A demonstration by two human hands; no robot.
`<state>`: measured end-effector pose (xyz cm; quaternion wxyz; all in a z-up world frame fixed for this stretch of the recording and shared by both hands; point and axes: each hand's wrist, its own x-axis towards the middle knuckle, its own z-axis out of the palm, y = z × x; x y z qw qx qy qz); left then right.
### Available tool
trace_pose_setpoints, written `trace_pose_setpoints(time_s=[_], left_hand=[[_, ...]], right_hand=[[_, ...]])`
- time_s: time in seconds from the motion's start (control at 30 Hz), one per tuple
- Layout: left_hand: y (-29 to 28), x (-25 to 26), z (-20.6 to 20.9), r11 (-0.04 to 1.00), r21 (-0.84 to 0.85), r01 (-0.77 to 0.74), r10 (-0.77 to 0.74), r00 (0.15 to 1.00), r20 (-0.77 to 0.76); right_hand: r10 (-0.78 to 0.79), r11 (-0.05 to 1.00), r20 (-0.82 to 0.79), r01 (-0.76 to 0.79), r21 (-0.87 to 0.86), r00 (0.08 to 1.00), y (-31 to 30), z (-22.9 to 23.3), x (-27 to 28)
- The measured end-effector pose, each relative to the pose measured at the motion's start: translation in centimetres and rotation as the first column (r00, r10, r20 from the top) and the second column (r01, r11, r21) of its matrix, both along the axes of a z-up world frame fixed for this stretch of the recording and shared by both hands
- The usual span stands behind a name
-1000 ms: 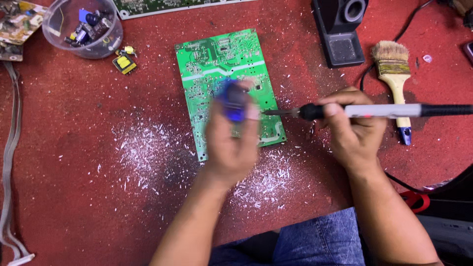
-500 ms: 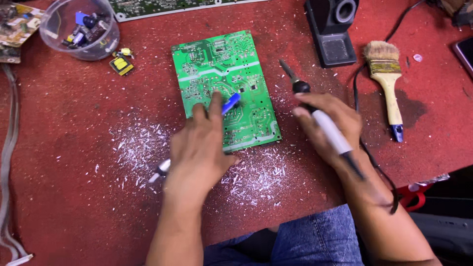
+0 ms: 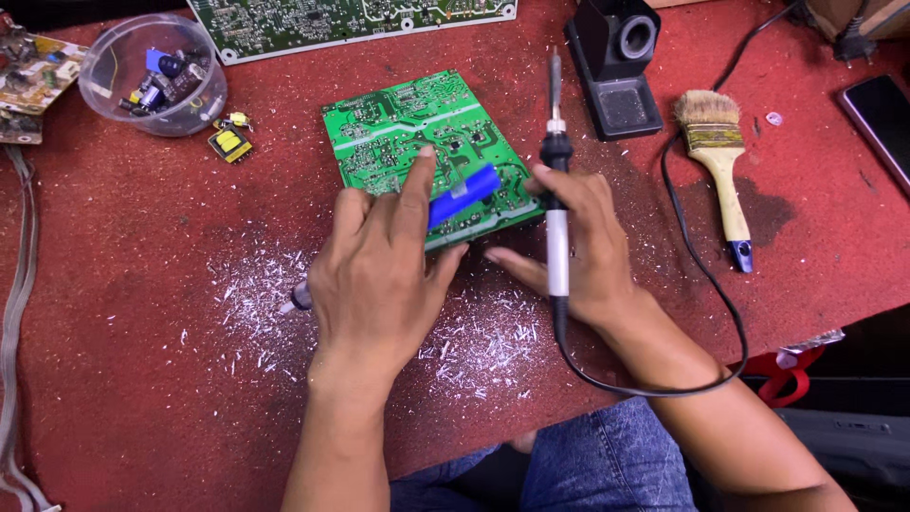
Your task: The person solders a green circuit board using a soldering iron and a desoldering pump. They repeatedly heat solder joints and remove molten solder with the pump, occasionally repositioning the board to access different areas.
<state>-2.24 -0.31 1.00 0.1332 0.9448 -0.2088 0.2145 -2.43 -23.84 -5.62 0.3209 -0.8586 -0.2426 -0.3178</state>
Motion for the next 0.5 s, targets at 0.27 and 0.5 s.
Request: trace_pose_setpoints(time_s=[0.27, 0.5], left_hand=[[0.8, 0.3, -0.7, 0.999, -0.015, 0.041, -0.034, 0.942, 0.333], [2.0, -0.2, 0.7, 0.995, -0.079, 0.061, -0.022, 0.905, 0.424]], right_hand=[[-0.013, 0.998, 0.123, 0.020, -0.054, 0.992, 0.5, -0.2, 1.5], [0.054, 0.998, 0.143, -0.052, -0.018, 0.988, 1.8, 1.7, 2.8]])
